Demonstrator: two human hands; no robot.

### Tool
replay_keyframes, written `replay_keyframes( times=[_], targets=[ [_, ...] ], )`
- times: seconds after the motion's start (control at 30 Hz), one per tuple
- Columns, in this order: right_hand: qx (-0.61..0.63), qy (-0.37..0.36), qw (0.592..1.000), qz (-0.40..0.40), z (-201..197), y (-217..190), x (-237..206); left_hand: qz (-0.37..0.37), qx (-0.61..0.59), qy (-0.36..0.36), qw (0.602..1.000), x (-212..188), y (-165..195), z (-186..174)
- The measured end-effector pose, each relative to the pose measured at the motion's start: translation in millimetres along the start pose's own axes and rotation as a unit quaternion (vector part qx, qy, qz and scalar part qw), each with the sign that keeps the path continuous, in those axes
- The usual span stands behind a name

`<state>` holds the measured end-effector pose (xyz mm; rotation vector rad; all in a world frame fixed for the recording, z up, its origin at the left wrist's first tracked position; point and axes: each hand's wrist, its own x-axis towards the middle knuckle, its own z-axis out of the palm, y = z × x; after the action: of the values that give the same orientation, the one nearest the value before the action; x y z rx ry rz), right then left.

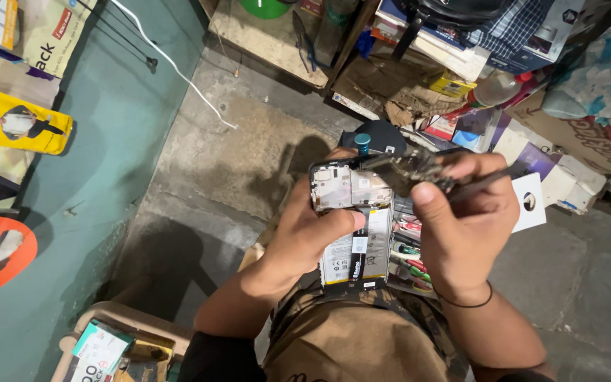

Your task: The person uses tweezers to remove small components and a ribbon cable from a disassembled smartphone. They then apply a liquid from a small bottle onto the motherboard area.

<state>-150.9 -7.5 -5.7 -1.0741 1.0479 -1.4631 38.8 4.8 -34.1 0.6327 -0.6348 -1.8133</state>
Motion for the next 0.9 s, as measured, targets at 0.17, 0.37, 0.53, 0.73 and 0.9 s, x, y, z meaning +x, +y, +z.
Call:
replay_keyframes(
  times=[0.17, 0.37, 0.53, 0.73, 0.9],
  targets=[
    [0.166, 0.007, 0.976, 0.139, -3, -6, 9, -0.013, -0.008, 0.036, 0.999, 5, 5, 7],
    [0.15, -0.01, 0.973, 0.173, -7, -15, 12, -0.041, -0.035, 0.04, 0.998, 3, 14, 18],
    [0.019, -0.045, 0.984, 0.172, -17, -26, 17, -0.028, -0.137, 0.059, 0.988, 8, 9, 24],
    [-0.116, -0.13, 0.975, 0.14, -28, -38, 35, -0.04, -0.11, 0.034, 0.993, 12, 4, 27],
    [-0.146, -0.202, 0.95, 0.186, -26, -47, 54, -0.052, -0.081, 0.007, 0.995, 13, 10, 32]
  ],
)
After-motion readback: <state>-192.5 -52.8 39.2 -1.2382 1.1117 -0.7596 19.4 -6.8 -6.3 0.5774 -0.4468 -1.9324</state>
